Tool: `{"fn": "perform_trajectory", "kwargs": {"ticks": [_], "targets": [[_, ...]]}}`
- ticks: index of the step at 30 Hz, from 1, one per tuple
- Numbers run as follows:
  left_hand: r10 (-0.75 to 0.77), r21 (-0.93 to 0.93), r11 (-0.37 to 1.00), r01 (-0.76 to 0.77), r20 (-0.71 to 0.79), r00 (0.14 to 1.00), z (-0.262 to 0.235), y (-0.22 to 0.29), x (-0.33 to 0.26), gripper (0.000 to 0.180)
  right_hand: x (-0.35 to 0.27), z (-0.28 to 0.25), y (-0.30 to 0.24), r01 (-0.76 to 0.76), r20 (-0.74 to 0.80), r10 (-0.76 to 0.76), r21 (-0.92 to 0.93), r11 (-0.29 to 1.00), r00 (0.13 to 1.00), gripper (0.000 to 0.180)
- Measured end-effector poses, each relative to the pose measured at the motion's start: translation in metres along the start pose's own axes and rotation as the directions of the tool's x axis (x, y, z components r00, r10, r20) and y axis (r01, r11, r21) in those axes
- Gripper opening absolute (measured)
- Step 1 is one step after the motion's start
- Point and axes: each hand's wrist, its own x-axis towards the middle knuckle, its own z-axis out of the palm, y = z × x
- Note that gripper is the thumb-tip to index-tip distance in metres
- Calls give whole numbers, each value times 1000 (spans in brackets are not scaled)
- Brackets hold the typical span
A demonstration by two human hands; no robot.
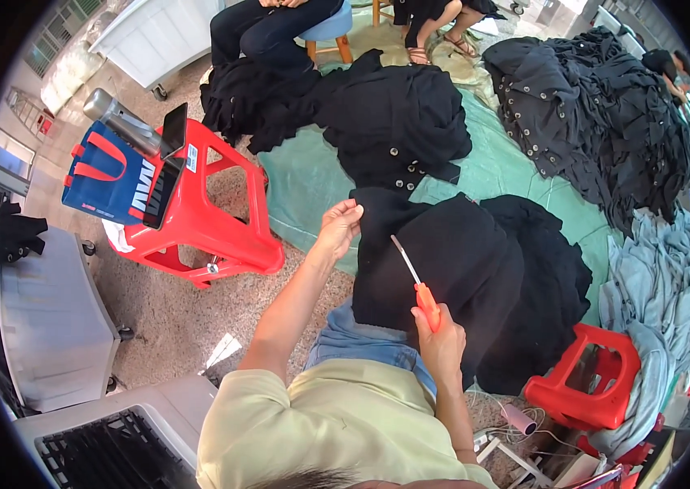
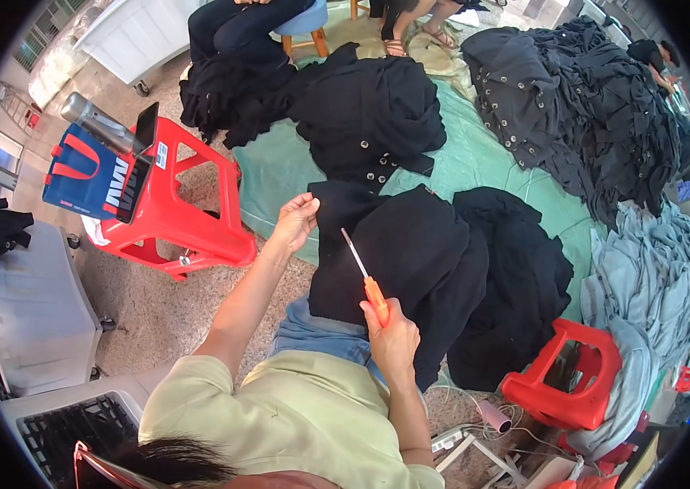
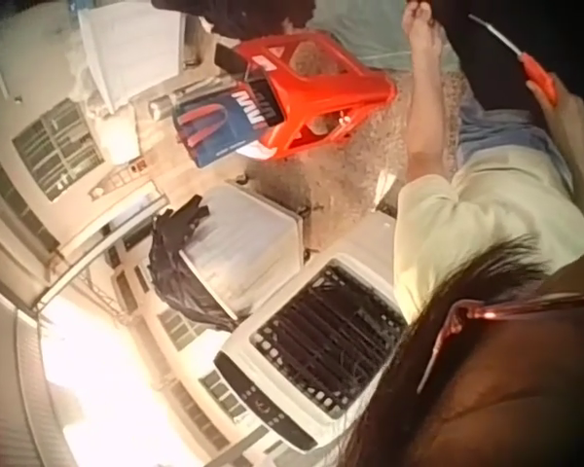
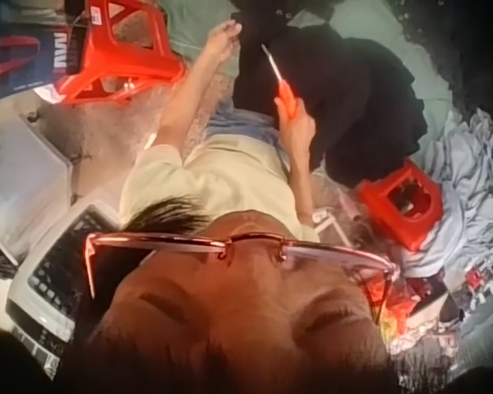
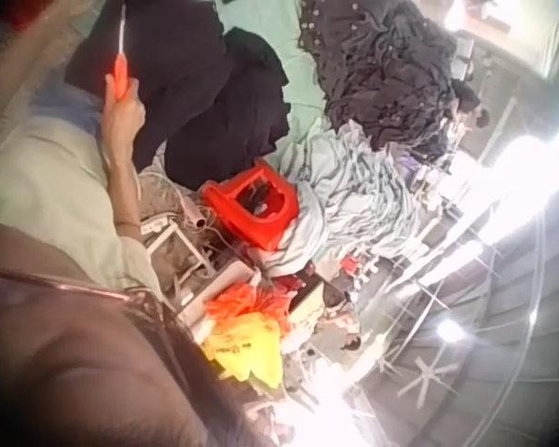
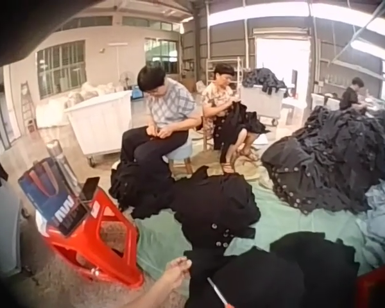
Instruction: Trimming excess threads or material from black garments with grommets using a small hand tool.
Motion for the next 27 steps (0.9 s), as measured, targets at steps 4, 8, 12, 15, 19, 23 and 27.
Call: {"fn": "perform_trajectory", "kwargs": {"ticks": [4, 8, 12, 15, 19, 23, 27], "targets": [[54, 2, 999, -54, -15, 998, -1, 4, 7, 12, 4, -1, 2, 16, -1, -16, 5, 1000, 1000, 36], [50, 9, 999, -50, -31, 998, 8, 7, 12, 11, 4, -4, 2, 7, -6, -6, 76, 997, 1000, 36], [-4, 36, 999, 6, -70, 998, -1, -6, 16, 11, 0, 6, 10, 29, 26, -32, 107, 994, 999, 35], [-21, -52, 999, 16, -90, 996, -7, -17, 20, 15, 9, 9, 18, 115, -78, -89, 449, 886, 993, 23], [-415, 83, 906, 414, -15, 910, 0, -38, 1, 30, 19, -21, 11, -198, 115, 205, 871, 449, 972, 29], [-433, 514, 719, 467, -194, 880, 24, -35, -19, 28, 19, 5, 37, -267, 128, 315, 851, 453, 941, 35], [-359, 188, 917, 353, 0, 933, -17, -28, 17, 32, 11, -1, 26, -81, -16, 91, 317, 945, 996, 39]]}}
